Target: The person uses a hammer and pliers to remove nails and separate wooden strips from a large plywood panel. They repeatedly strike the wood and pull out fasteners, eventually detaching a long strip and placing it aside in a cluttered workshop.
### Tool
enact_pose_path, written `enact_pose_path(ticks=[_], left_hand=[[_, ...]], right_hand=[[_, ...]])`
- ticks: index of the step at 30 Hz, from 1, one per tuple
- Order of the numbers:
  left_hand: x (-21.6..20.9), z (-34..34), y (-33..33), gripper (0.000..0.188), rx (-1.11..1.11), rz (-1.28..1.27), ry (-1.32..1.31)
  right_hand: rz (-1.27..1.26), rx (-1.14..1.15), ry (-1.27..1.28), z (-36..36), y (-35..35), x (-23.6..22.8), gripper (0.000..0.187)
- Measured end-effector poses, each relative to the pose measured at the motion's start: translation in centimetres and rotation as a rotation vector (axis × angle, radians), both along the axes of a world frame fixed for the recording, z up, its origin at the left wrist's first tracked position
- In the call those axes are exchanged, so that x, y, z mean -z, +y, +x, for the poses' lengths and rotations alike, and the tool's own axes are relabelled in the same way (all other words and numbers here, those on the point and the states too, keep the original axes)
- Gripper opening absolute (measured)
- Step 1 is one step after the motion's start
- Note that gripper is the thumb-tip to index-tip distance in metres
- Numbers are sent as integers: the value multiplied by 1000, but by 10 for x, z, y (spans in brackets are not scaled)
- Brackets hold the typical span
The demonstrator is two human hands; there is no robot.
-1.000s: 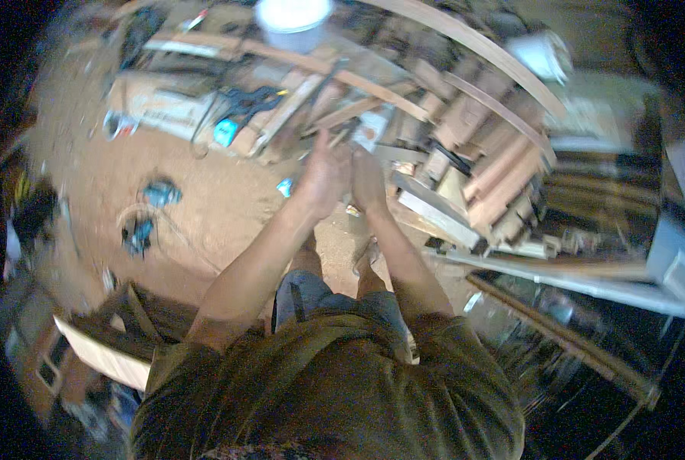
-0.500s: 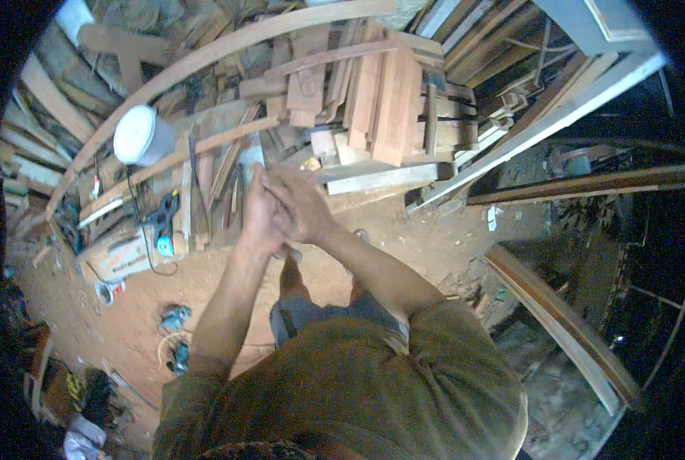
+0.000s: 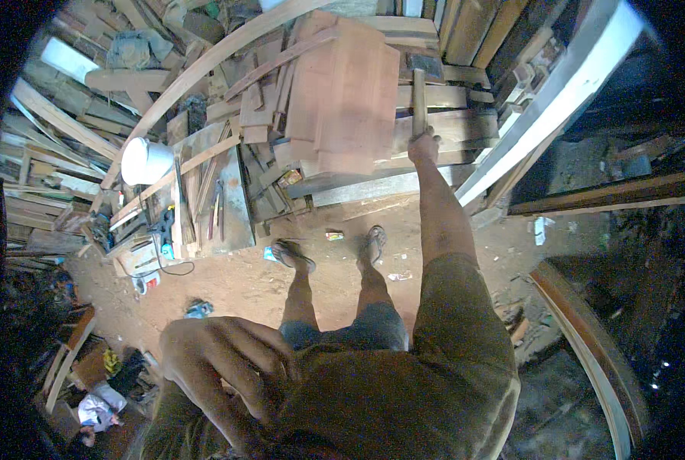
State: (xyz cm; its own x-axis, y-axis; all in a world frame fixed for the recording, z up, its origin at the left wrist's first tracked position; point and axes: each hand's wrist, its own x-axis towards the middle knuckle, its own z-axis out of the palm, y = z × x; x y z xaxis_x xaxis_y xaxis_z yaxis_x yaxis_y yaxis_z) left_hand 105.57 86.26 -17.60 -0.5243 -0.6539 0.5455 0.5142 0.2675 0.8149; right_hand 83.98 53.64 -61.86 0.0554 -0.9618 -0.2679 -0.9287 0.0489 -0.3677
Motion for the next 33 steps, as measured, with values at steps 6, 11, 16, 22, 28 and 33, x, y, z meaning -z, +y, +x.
enact_pose_path(ticks=[6,11,16,22,28,33], left_hand=[[8,-122,-35,20,-507,590,290],[-86,-245,-70,16,-655,575,612],[-138,-262,-29,28,-463,386,772],[-98,-298,-38,52,-137,175,529],[-82,-385,-66,41,-364,169,222],[-63,-479,-132,33,-506,210,55]], right_hand=[[350,-134,-393,-8,-41,-38,62],[549,-231,-832,-110,-12,-77,60],[129,-272,-459,-228,198,-138,70],[266,-133,-567,-316,294,-218,56],[115,-82,-407,-444,352,-225,49],[-129,235,-519,-565,355,-251,48]])
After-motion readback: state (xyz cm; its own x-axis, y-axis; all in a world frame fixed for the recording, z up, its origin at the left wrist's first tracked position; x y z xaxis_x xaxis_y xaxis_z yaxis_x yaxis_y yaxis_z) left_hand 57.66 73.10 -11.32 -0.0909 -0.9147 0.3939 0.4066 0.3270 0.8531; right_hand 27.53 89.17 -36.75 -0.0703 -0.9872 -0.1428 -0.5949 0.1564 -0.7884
